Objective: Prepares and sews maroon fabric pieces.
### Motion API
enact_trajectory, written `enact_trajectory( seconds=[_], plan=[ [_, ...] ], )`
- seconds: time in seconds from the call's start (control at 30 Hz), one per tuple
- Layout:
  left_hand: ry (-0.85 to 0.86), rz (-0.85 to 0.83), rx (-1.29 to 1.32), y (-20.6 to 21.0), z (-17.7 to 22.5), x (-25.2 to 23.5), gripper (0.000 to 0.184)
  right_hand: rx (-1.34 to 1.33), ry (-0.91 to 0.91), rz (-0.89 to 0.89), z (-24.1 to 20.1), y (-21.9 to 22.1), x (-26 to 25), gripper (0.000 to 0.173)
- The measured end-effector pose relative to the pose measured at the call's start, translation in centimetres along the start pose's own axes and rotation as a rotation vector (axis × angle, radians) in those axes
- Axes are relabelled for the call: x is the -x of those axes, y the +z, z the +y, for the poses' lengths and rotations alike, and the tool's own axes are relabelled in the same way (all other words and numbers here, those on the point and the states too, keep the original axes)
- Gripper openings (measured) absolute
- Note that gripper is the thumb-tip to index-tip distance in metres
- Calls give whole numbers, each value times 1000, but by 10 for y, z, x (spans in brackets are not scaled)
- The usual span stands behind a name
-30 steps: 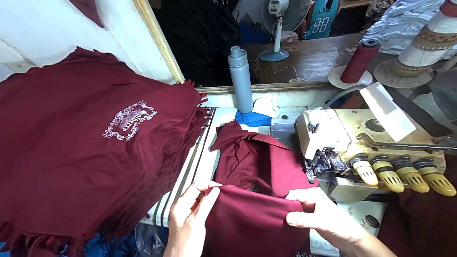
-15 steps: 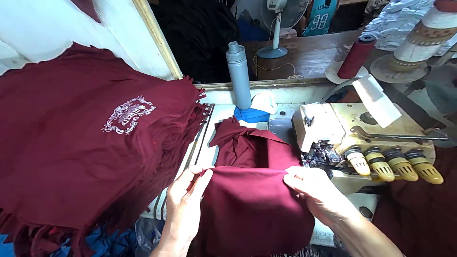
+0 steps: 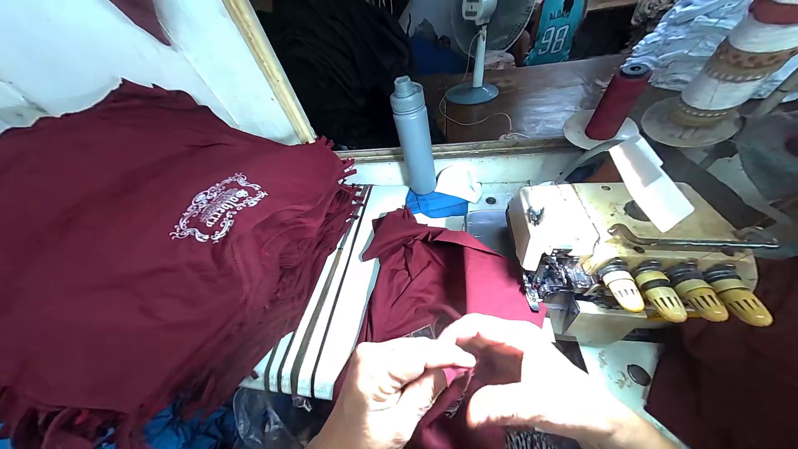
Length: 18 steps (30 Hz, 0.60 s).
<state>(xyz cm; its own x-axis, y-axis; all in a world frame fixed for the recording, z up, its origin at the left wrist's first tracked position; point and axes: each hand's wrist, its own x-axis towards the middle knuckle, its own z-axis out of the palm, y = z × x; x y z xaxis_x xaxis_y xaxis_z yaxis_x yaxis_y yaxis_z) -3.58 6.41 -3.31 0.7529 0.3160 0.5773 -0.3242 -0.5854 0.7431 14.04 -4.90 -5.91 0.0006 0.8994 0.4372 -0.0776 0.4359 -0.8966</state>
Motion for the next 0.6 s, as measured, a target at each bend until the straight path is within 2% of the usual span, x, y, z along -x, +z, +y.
enact_trajectory(
  seconds=[0.1,0.27,0.47,0.6],
  plan=[
    [11,-7,-37,-12,6,0,15,5,22,-74,0,2,1,20],
    [-61,108,-113,-27,2,11,13,136,16,-47,9,-6,15,20],
    [-79,174,-212,-37,-12,11,11,103,170,167,12,-17,37,5],
    [-131,235,-392,-29,-40,-11,8,284,127,410,15,-19,39,6]
  ],
)
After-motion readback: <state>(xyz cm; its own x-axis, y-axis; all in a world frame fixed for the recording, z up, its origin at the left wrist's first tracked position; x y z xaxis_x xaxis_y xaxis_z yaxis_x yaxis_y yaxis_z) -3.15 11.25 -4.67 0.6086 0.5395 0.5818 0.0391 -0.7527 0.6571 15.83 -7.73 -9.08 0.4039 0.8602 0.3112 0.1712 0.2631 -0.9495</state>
